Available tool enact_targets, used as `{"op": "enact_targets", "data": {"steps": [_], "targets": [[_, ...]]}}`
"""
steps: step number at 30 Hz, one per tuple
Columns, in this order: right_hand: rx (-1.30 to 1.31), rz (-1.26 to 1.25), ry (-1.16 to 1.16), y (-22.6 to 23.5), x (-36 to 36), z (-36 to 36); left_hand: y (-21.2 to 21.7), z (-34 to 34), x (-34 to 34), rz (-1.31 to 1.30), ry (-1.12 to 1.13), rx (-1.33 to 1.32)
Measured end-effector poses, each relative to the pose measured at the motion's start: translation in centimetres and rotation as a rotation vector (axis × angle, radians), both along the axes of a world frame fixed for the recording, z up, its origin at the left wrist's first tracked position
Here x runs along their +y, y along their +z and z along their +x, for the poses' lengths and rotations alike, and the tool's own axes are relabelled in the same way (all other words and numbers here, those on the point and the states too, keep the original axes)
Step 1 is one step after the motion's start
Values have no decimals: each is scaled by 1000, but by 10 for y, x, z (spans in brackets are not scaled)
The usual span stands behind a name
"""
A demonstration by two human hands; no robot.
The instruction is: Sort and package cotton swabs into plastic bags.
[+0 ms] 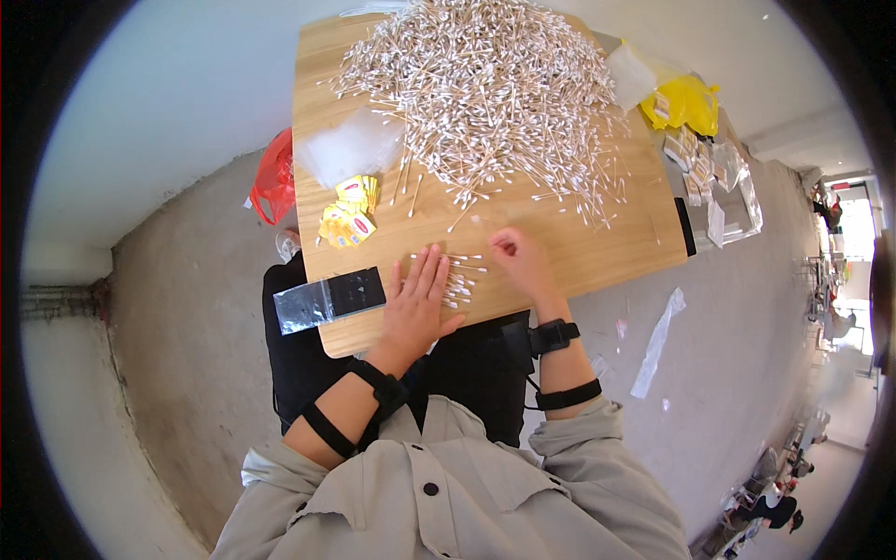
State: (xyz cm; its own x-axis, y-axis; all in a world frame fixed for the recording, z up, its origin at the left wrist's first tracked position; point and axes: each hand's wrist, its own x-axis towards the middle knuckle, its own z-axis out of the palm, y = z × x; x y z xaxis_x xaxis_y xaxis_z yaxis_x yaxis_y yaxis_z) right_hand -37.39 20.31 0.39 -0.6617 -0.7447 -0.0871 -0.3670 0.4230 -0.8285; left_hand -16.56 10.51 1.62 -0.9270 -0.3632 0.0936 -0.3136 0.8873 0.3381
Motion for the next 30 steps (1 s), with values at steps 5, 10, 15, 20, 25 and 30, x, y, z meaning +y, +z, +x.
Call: {"op": "enact_targets", "data": {"steps": [5, 10, 15, 20, 25, 30], "targets": [[215, -254, -534, -14, 28, -15, 11, -12, -11, 24, 24, -25], [254, -188, -521, -12, 30, 10, 22, -27, -19, 75, -46, -22], [69, -335, -562, -13, 9, 42, 11, -13, -10, 54, -109, -71], [110, -344, -510, -1, 1, 61, 13, 3, 0, 64, -62, -51], [118, -302, -388, 3, -3, 67, 7, -4, 5, 32, -33, -41], [2, -430, -460, -9, -8, 68, 5, -27, -3, 9, 17, -15]]}}
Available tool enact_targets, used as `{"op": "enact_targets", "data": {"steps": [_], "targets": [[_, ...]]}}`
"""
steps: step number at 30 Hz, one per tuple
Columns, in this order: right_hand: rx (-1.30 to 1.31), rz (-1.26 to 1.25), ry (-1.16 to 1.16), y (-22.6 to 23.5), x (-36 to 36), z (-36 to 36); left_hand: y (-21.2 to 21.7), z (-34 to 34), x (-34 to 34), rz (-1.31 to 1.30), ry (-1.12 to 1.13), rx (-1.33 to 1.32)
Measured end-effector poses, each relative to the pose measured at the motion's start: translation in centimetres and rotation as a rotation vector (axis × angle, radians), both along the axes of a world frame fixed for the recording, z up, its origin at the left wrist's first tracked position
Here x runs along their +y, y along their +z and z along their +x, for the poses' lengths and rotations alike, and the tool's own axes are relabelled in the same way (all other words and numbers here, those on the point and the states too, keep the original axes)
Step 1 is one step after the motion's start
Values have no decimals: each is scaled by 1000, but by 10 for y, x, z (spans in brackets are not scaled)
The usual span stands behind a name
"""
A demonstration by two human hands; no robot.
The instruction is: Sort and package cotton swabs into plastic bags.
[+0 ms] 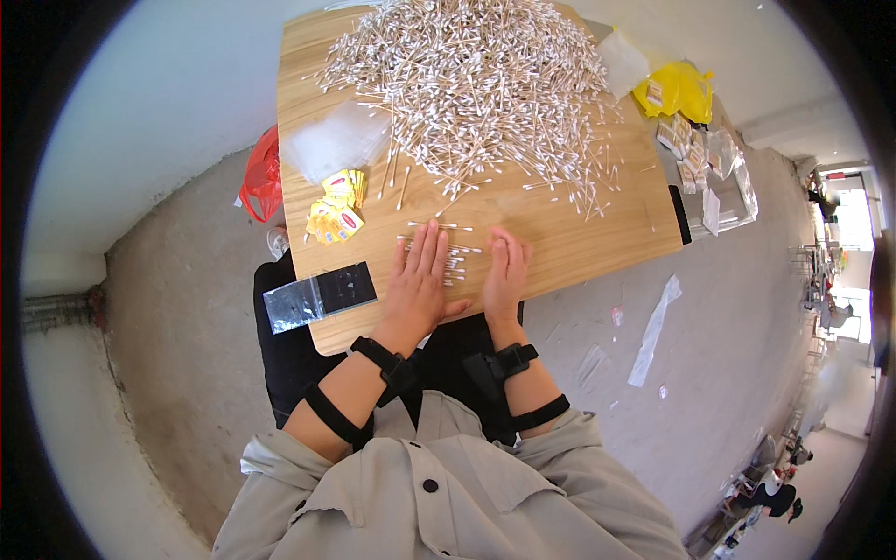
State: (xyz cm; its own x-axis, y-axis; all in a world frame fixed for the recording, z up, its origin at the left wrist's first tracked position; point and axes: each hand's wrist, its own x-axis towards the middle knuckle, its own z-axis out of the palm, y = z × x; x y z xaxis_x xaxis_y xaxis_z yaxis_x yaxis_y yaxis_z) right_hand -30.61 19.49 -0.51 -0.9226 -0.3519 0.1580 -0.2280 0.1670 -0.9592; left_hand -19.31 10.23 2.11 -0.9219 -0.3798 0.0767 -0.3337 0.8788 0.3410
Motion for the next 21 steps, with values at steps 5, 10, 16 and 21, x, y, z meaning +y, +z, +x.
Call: {"op": "enact_targets", "data": {"steps": [5, 10, 16, 21], "targets": [[-139, -99, -51, 0, 2, -3, 1, 16, 11, 10, 6, -83], [-2, -53, 23, -5, -15, 3, 4, 15, 12, 21, 20, -85], [-159, -169, 80, -5, -25, 3, 4, -10, -18, -22, -108, -56], [-235, -334, 17, -2, -15, 7, 13, 19, -13, 93, -193, -43]]}}
